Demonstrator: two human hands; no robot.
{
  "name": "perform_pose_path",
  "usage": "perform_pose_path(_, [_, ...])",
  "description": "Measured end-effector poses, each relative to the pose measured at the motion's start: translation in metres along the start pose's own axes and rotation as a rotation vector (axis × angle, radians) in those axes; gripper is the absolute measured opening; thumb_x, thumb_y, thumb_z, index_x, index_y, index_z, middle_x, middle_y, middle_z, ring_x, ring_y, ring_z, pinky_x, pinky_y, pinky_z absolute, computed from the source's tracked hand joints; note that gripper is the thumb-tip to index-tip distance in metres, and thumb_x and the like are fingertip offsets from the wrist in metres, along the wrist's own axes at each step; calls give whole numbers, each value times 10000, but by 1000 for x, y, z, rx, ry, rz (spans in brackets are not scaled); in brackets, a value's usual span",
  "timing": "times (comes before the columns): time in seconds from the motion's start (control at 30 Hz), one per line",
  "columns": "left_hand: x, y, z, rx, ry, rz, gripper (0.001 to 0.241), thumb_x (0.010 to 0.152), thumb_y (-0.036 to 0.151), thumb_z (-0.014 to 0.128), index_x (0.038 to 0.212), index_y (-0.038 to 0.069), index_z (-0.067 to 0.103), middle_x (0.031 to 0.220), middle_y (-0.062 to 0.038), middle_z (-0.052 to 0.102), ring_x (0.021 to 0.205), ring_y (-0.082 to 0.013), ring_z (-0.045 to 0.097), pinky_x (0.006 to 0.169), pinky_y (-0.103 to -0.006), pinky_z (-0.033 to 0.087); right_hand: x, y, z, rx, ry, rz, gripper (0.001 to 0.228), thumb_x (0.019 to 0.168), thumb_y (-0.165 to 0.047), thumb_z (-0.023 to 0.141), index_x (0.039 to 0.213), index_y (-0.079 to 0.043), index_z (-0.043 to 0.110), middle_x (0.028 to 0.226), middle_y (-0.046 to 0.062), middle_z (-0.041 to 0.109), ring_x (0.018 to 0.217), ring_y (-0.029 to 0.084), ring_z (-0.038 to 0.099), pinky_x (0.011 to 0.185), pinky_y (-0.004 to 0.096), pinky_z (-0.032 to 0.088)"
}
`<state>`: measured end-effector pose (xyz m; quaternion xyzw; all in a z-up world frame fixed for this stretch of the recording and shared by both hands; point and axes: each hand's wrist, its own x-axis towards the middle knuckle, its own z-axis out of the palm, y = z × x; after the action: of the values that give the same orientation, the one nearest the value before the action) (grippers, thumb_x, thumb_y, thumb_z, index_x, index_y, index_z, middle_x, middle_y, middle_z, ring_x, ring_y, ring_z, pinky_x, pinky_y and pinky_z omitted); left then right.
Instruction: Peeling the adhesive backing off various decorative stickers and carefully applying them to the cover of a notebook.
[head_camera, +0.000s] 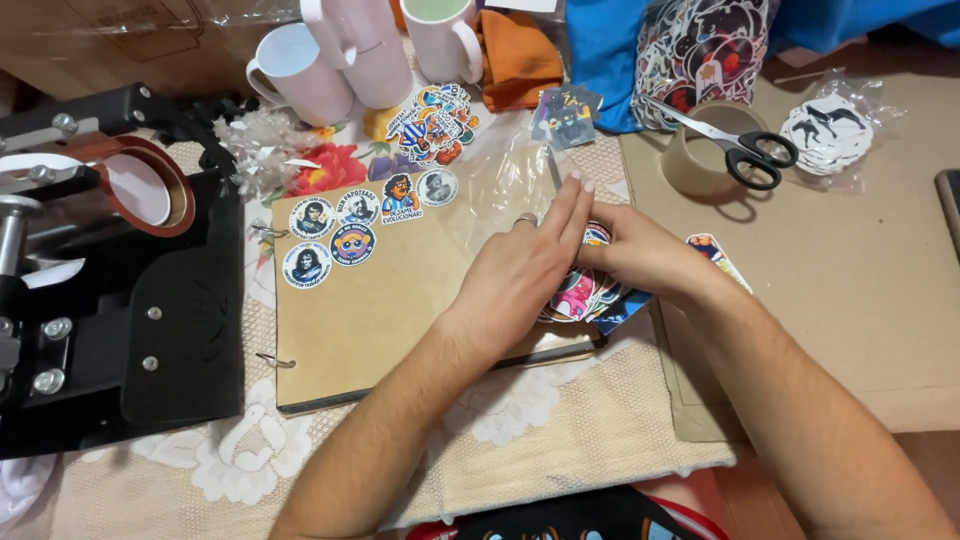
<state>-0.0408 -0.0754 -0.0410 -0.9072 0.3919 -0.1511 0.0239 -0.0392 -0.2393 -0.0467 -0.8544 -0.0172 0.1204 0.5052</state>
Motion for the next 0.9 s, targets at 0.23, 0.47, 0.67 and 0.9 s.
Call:
perform_pose_path(0.23, [-4,14,15,213,117,12,708,850,44,598,1525,63,382,1504,-86,432,848,-207,696,586,-323,625,16,59,7,-74,-7,62,315,777,-206,718,1033,-31,779,955,214,741,1011,388,688,867,506,519])
perform_pose_path(0.47, [-5,9,-1,185,175,8,559,837,38,645,1390,72,567,1454,-155,507,805,-237,717,538,-338,605,-18,-9,15,677,257,94,296,879,-155,764,1130,-12,703,860,66,725,792,148,710,793,322,609])
perform_pose_path(0.67, [-4,10,12,249,213,26,521,812,76,652,1326,80,564,1245,-105,602,820,-200,708,552,-274,578,-15,-12,27,1086,370,73,335,857,18,736,1157,87,603,862,143,712,734,208,717,727,427,636])
perform_pose_path(0.9, [1,18,14,63,222,-66,696,728,28,736,1380,54,493,1177,-109,588,804,-243,723,583,-266,590,-6,-4,26,1381,313,-5,220,877,104,516,1059,-19,509,891,67,558,859,196,630,920,398,555])
